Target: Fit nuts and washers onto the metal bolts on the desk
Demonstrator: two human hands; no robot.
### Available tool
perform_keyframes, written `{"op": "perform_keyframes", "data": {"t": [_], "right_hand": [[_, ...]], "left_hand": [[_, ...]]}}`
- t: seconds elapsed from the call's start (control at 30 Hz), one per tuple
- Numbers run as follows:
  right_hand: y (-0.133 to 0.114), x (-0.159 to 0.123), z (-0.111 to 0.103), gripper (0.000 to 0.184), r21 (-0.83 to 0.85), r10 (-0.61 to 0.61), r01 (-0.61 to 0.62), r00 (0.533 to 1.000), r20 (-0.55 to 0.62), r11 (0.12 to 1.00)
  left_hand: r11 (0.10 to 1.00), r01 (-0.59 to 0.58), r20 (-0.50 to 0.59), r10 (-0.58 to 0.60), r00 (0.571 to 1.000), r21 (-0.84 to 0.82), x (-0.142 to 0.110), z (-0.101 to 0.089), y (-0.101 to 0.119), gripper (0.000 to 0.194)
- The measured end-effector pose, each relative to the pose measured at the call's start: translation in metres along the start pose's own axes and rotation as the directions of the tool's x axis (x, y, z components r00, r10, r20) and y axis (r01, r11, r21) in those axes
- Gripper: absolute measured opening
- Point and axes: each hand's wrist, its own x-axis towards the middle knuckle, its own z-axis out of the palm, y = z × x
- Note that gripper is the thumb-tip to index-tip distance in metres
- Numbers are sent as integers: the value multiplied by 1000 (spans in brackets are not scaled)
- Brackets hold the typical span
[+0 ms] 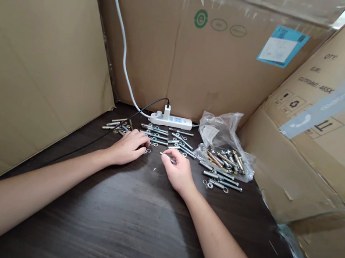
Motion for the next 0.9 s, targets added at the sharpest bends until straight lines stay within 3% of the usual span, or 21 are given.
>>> {"op": "perform_keyframes", "data": {"t": [0.27,0.47,0.67,0.9], "right_hand": [[1,0,1,18,28,3,-3,1000,6,1000],[2,0,2,18,-1,6,-6,1000,14,1000],[1,-1,3,19,-49,12,-10,1000,26,999],[-2,-3,3,19,-107,-14,19,999,47,994]], "left_hand": [[995,-53,53,49,997,81,-2,-5,11,8],[998,-61,50,59,997,35,-2,-2,9,7],[995,-96,35,96,995,-4,-1,-1,11,5],[980,-198,-61,197,979,-13,-1,-9,24,21]]}}
